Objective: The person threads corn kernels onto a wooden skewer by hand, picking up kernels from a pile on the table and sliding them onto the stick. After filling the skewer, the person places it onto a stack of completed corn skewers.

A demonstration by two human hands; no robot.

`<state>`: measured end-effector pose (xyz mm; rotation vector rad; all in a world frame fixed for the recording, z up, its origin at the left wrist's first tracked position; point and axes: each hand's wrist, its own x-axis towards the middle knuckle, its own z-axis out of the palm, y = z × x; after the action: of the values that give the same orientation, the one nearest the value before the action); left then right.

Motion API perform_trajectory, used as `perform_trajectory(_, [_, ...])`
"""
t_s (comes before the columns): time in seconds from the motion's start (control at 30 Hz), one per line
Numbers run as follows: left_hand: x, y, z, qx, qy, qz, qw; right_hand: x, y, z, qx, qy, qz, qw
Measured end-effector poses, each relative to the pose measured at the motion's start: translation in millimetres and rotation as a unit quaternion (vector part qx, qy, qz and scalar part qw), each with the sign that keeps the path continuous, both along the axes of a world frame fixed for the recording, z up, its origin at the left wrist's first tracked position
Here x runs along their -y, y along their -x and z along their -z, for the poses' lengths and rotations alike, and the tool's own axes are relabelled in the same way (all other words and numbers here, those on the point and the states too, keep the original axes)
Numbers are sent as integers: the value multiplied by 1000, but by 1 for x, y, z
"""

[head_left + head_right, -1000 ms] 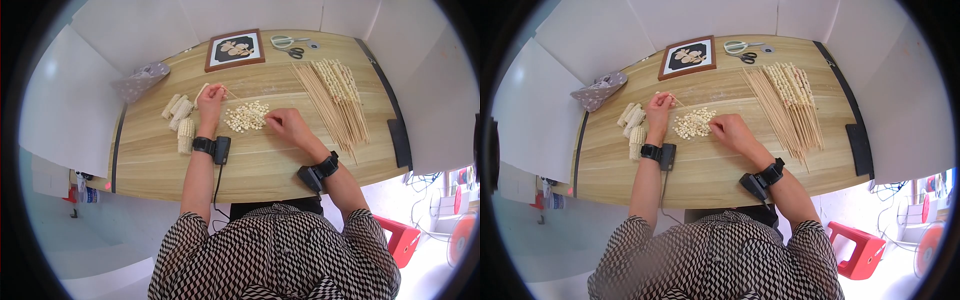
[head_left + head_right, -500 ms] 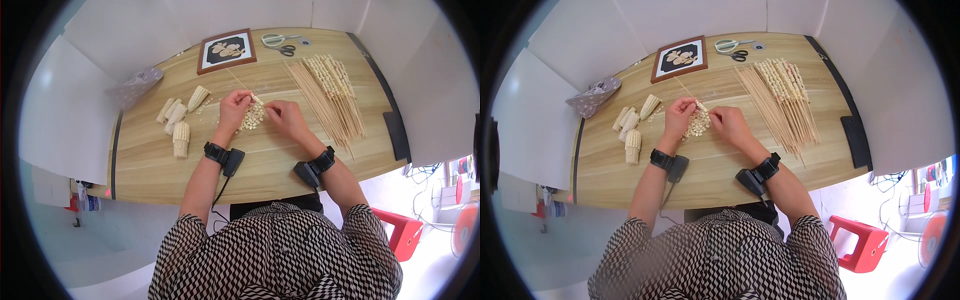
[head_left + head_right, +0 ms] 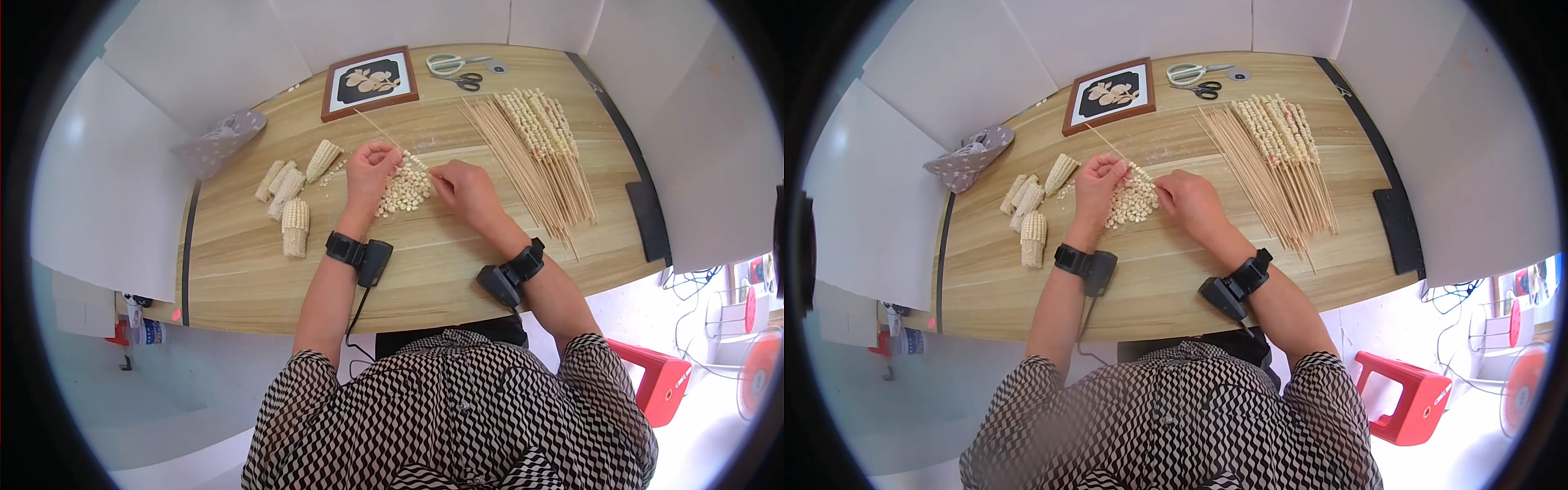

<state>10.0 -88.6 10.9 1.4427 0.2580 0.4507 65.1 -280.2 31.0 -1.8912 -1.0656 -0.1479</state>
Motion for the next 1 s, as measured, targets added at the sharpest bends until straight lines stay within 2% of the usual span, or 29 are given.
perform_trajectory(0.03, [1, 0, 0, 0, 0, 0, 1000, 0, 1, -1, 8, 5, 0, 1000])
perform_trajectory(0.1, [4, -1, 1, 15, 97, 11, 995, 0, 1, -1, 8, 7, 1, 1000])
perform_trajectory(0.2, [6, -1, -1, 35, 152, 30, 987, 1, 1, -1, 6, 4, -2, 1000])
perform_trajectory(0.43, [3, -2, 2, 48, 182, 56, 981, -1, 1, 1, -13, -11, -12, 1000])
perform_trajectory(0.53, [-3, -1, -4, 13, 167, 36, 985, -1, 1, 1, -21, -24, -3, 999])
perform_trajectory(0.6, [-19, 6, -10, -33, -3, -53, 998, -1, 1, -1, -25, -21, -1, 999])
perform_trajectory(0.63, [-28, 10, -10, -33, -3, -54, 998, -1, 1, -1, -29, -20, 2, 999])
perform_trajectory(0.7, [-45, 18, -10, -72, -230, -132, 962, -1, 0, -1, -36, -15, 1, 999])
perform_trajectory(0.73, [-51, 22, -14, -72, -230, -132, 962, -1, 0, -1, -43, -10, -1, 999])
perform_trajectory(0.8, [-60, 31, -19, -197, -308, -67, 928, -1, 0, 0, -45, -10, -1, 999])
perform_trajectory(1.0, [-54, 37, -20, -223, -386, -4, 895, -1, 0, 0, -53, -2, 2, 999])
